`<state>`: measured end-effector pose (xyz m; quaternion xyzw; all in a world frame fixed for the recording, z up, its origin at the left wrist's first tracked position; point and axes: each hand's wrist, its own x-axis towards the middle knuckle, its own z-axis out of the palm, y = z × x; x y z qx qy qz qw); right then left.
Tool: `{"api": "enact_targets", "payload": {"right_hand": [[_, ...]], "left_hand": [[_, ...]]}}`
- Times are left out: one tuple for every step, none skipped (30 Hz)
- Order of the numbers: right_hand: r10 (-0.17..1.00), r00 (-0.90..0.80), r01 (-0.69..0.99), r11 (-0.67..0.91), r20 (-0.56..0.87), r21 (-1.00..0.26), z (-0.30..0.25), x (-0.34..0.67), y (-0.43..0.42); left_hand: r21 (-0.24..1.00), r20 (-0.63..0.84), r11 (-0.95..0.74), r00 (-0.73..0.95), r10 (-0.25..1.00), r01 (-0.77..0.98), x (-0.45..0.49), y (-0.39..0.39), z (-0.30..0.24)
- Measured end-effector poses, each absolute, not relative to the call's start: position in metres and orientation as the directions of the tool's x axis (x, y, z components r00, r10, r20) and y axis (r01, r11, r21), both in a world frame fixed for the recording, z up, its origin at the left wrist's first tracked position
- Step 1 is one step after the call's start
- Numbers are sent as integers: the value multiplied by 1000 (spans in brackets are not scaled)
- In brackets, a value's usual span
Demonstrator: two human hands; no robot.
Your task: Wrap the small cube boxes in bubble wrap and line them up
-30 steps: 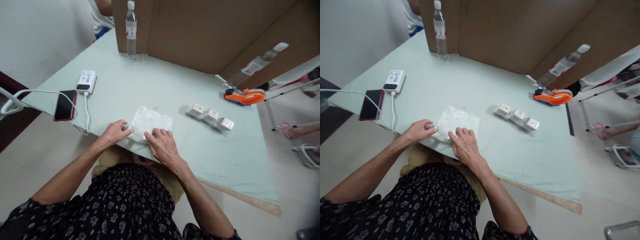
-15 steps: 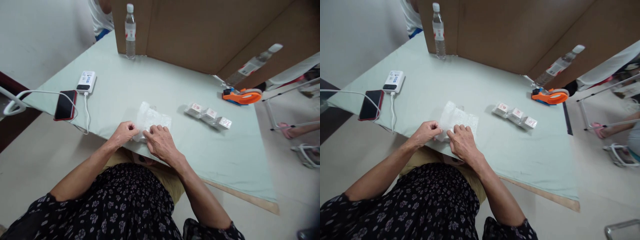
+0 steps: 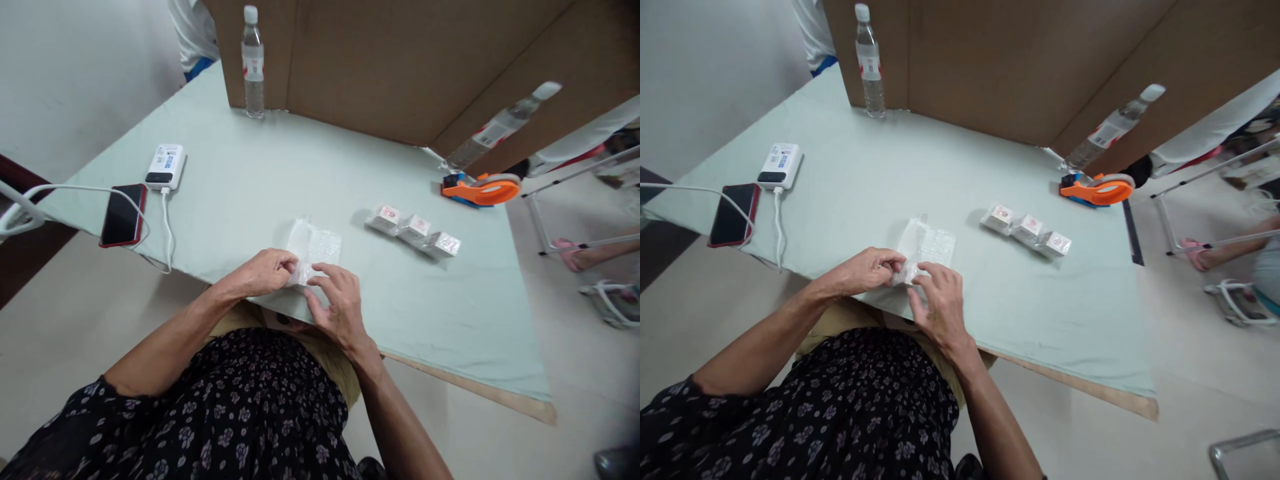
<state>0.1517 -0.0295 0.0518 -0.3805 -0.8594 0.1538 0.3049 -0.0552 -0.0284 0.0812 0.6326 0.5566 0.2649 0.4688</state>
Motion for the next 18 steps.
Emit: {"api": "enact_targets", "payload": {"right_hand": [[808, -418, 598, 589, 416, -543, 48, 159, -33], [869, -312, 633, 492, 385, -598, 45, 167, -37], [923, -218, 655, 380, 318, -653, 41, 175, -40], [963, -147, 663, 265, 225, -700, 38, 183, -42], [988, -99, 660, 157, 122, -734, 35, 189, -43], [997, -72, 651, 68, 28, -756, 32, 193, -44], [997, -58, 640, 3, -44, -768, 30, 195, -44], [995, -54, 630, -34, -88, -776, 29, 196, -43], [993, -55, 622, -51, -109, -781, 28, 194, -41], [992, -57, 617, -56, -115, -785, 27, 191, -39], [992, -57, 614, -54, -113, -788, 26, 187, -37], [992, -55, 611, -53, -109, -790, 25, 182, -35], [993, -48, 608, -57, -108, -792, 24, 177, -32], [993, -38, 600, -67, -112, -797, 22, 172, -30], [992, -27, 584, -84, -122, -807, 21, 168, -28], [990, -19, 557, -105, -139, -824, 19, 164, -26], [987, -17, 517, -128, -160, -846, 17, 162, -25], [983, -24, 466, -151, -183, -872, 15, 160, -24]], "left_hand": [[875, -165, 29, 242, 956, 482, -55, -29, 81], [855, -143, -1, 237, 961, 518, -54, -31, 80], [825, -122, -31, 230, 965, 564, -52, -32, 78], [786, -101, -59, 222, 970, 615, -50, -33, 76], [742, -82, -81, 210, 974, 666, -47, -35, 74], [698, -63, -97, 196, 979, 709, -45, -37, 71], [662, -46, -104, 178, 983, 742, -43, -39, 69], [636, -31, -107, 163, 986, 764, -41, -41, 67], [618, -19, -110, 155, 988, 779, -39, -43, 65], [605, -11, -112, 149, 989, 789, -37, -45, 64], [595, -4, -113, 143, 990, 796, -36, -46, 63], [586, 2, -112, 137, 991, 802, -35, -48, 63], [577, 7, -113, 134, 991, 809, -34, -48, 63], [569, 11, -118, 136, 991, 814, -33, -49, 63], [563, 15, -128, 145, 989, 817, -32, -49, 63], [559, 18, -140, 157, 987, 817, -32, -48, 63], [557, 19, -152, 170, 985, 816, -32, -47, 64], [556, 16, -160, 182, 983, 816, -32, -47, 65]]}}
